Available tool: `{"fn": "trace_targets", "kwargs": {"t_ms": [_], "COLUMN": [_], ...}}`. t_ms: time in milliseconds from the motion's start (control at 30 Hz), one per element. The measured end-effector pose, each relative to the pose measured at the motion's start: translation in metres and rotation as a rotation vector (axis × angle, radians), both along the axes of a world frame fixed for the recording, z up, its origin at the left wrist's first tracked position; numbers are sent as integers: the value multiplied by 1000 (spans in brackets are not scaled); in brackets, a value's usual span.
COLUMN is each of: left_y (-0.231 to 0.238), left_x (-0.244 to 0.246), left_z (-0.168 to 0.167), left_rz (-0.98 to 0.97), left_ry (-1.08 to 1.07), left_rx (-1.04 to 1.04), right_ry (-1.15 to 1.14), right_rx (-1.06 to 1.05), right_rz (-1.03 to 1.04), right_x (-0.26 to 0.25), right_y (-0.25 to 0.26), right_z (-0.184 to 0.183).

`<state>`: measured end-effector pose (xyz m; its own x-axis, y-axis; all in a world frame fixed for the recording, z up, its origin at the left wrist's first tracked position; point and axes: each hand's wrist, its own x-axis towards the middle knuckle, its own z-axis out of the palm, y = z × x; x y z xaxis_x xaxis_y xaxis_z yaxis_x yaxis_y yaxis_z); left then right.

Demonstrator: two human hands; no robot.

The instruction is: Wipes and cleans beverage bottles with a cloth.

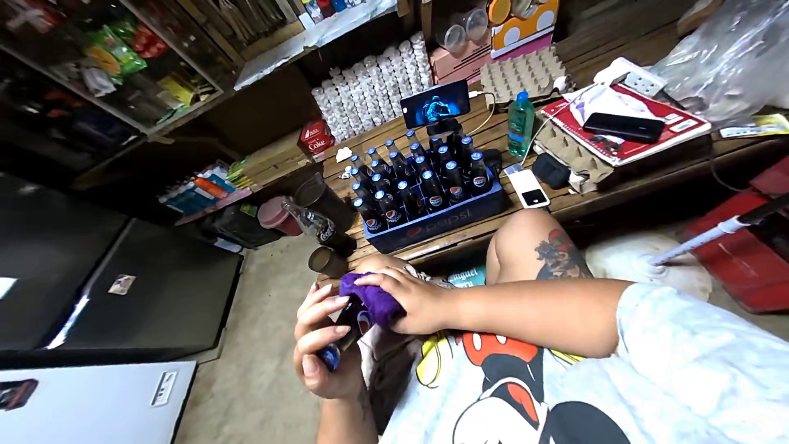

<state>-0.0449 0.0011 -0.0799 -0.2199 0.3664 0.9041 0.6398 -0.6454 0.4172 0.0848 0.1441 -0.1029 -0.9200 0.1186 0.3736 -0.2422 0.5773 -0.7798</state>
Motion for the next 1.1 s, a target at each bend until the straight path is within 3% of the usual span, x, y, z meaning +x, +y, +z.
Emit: {"fn": "trace_targets", "kwargs": {"t_ms": [200, 1100], "left_y": [2, -1], "left_x": [1, 0], "left_z": [1, -1], "left_rz": [-13, -9], "left_ry": [30, 52], "left_rx": [-14, -1], "right_ry": [-337, -306], "right_rx": [-76, -72], "right_rz": [-74, -81], "right_x": [-5, -5], "right_y": [10, 11], "right_z": [-3, -9]}}
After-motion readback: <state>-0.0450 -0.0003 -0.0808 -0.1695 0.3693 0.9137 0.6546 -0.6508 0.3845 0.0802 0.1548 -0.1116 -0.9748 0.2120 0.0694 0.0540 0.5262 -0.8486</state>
